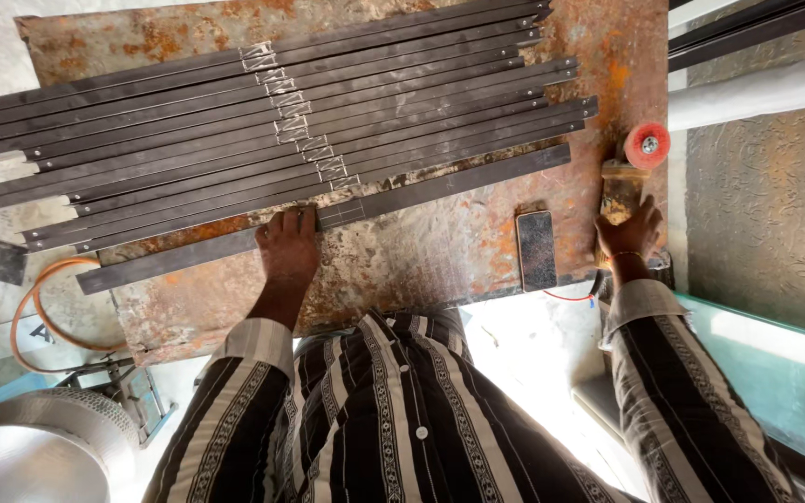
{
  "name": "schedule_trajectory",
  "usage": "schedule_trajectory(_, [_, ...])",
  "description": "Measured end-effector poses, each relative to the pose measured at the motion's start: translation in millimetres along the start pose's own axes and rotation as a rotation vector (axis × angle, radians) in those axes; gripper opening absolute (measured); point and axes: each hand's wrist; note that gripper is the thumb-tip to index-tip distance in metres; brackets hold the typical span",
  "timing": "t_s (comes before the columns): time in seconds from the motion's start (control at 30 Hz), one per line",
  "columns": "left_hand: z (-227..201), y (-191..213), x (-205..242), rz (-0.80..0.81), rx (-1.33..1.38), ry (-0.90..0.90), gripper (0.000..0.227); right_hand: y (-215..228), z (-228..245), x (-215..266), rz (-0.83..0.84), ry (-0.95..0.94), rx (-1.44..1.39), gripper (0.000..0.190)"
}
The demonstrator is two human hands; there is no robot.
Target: The person uses an angle grinder to cut notches into a stack of metal bars laid on a workbench. They periodically reposition the bars and continue grinding along marked lines.
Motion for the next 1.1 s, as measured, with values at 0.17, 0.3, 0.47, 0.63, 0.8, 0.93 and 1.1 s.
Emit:
schedule_trajectory(0.17, [-5.3,-2.5,7.6,0.074,0.015,0.025,0.05,2.5,73.3,25.7,-0.195,0.536,0.12,0.094])
schedule_trajectory(0.3, [-10.9,-10.1,30.3,0.077,-0.059,-0.05,0.059,-2.6,167.2,77.6,-0.094,0.917,-0.203,0.059])
schedule_trajectory(0.47, [-14.1,-20.4,42.1,-0.176,0.02,-0.066,0.046,-15.2,282.5,143.6,0.218,1.061,0.034,0.067])
schedule_trajectory(0.63, [0.0,-19.3,55.5,-0.293,0.05,-0.081,0.05,-20.9,310.4,172.1,0.201,1.085,0.203,0.081])
schedule_trajectory(0.8, [16.3,-11.7,62.2,-0.36,0.068,-0.114,0.047,-25.3,294.5,180.3,0.08,1.153,0.209,0.072])
schedule_trajectory(0.93, [18.2,-14.8,67.5,-0.325,0.063,-0.12,0.047,-30.9,289.1,183.9,0.194,1.108,0.192,0.072])
schedule_trajectory(1.1, [22.7,-16.5,64.5,-0.306,0.055,-0.124,0.046,-34.5,300.6,182.4,0.022,1.108,0.12,0.073])
Point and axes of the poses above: each hand's wrist, its own x-axis away from the middle knuckle, its own y-axis out of the back of the hand, z = x × y
